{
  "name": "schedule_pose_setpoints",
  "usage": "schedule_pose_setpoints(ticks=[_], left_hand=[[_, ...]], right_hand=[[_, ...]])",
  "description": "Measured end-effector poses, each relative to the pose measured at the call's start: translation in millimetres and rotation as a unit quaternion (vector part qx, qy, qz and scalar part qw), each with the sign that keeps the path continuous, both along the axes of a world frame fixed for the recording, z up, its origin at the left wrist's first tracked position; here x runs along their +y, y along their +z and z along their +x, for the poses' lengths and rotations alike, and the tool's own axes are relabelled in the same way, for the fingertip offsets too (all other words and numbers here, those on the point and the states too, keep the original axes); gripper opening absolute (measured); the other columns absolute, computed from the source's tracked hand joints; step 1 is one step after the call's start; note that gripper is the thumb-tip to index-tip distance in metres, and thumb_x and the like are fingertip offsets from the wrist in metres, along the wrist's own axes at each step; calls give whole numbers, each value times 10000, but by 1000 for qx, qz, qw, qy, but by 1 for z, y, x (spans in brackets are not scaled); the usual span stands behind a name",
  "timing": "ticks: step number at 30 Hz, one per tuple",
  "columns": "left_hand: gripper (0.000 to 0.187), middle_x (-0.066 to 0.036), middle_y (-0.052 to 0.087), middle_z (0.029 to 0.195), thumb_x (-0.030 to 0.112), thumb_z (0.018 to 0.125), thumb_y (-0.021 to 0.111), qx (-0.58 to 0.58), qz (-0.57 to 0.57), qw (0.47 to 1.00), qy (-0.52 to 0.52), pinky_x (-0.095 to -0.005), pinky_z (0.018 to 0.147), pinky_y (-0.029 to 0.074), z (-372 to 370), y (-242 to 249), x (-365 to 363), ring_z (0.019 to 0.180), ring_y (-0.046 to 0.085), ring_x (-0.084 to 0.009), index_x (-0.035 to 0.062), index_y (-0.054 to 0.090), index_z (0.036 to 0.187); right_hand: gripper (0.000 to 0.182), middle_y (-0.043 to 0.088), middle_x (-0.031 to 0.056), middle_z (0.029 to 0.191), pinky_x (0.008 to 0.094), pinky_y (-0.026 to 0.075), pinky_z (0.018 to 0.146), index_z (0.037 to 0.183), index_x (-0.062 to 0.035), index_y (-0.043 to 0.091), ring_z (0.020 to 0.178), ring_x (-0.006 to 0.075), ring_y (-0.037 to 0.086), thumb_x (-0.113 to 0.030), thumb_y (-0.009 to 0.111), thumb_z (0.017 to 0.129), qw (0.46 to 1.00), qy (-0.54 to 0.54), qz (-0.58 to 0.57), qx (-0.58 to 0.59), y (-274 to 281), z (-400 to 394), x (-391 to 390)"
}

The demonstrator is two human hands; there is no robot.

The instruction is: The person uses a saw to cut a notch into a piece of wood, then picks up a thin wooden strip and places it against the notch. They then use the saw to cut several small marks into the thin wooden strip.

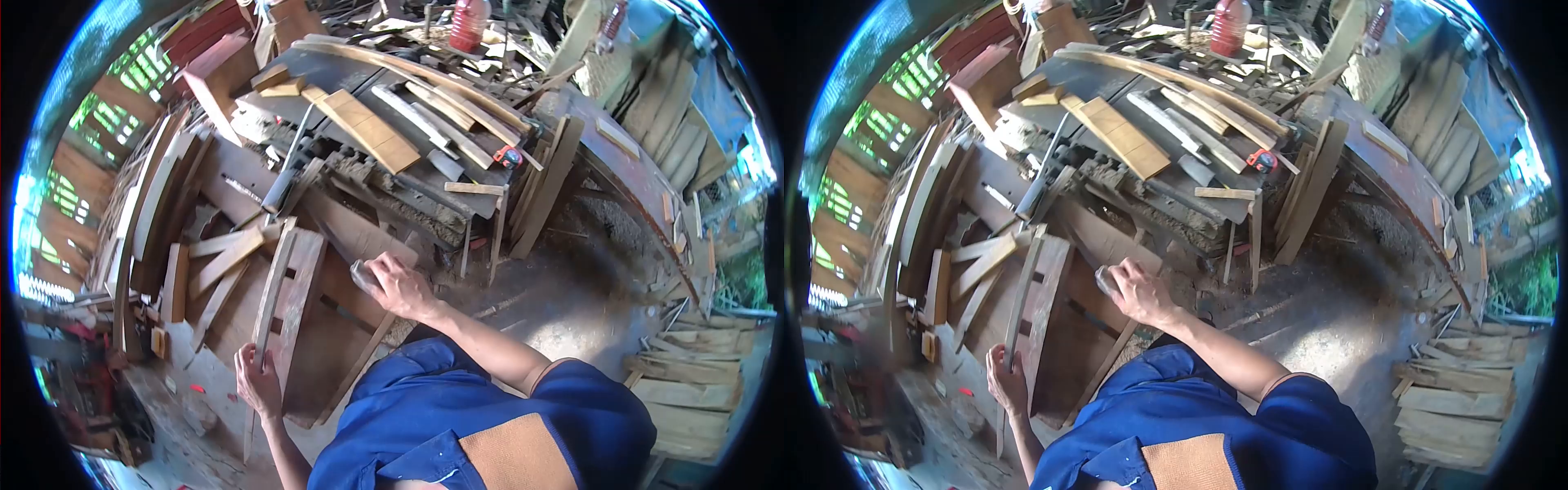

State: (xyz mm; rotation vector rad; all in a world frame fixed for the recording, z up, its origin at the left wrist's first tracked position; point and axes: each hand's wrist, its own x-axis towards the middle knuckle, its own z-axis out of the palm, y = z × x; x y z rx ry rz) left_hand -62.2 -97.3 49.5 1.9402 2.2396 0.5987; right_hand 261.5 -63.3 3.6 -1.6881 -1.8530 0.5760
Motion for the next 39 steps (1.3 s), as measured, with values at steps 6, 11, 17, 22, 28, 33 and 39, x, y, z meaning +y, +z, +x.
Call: schedule_pose_setpoints(ticks=[6,11,17,22,28,33,39], left_hand=[[331,-94,614,951,375,874,679,23,8,999,-22,-438,727,475,61,21,32,876,632,-329,101,676,1060],[326,-100,622,949,343,862,695,49,65,992,-93,-440,822,465,135,16,76,960,607,-332,90,667,1064],[330,-61,608,889,297,755,772,84,50,953,-287,-379,788,443,254,32,140,883,589,-263,102,678,1003],[349,-35,601,851,320,701,805,106,71,911,-393,-370,759,436,326,30,176,844,587,-238,117,684,959],[358,-26,574,813,329,680,810,111,66,898,-421,-367,745,447,358,23,204,826,581,-226,120,693,946],[362,-29,593,863,344,727,781,96,51,881,-460,-359,771,444,390,16,237,854,589,-220,140,698,1014],[352,-8,588,875,429,781,730,92,99,812,-567,-354,800,429,476,-7,331,857,586,-194,172,715,1021]], right_hand=[[268,559,129,1052,443,507,875,1131,-73,568,1007,329,578,-225,587,911,992,-89,91,-7,-15,100,27],[210,564,145,1049,442,452,932,1102,-63,578,1026,326,562,-149,591,910,935,-284,198,-77,-31,262,44],[370,586,157,1212,483,483,920,1259,-82,548,1108,367,576,-269,578,942,874,-440,85,-190,-99,442,69],[168,642,180,1041,508,513,746,988,-109,545,908,419,630,-270,571,947,959,-252,-101,-84,-89,489,86],[81,591,84,860,439,502,636,1001,-117,537,796,333,638,-132,586,938,941,-272,164,-120,-23,471,86],[105,604,88,903,419,509,639,1052,-97,579,801,325,643,-140,582,956,925,-288,224,-105,-11,477,85],[161,600,148,905,417,501,654,1086,-17,585,807,340,640,-120,586,962,908,-329,261,-11,-1,476,61]])
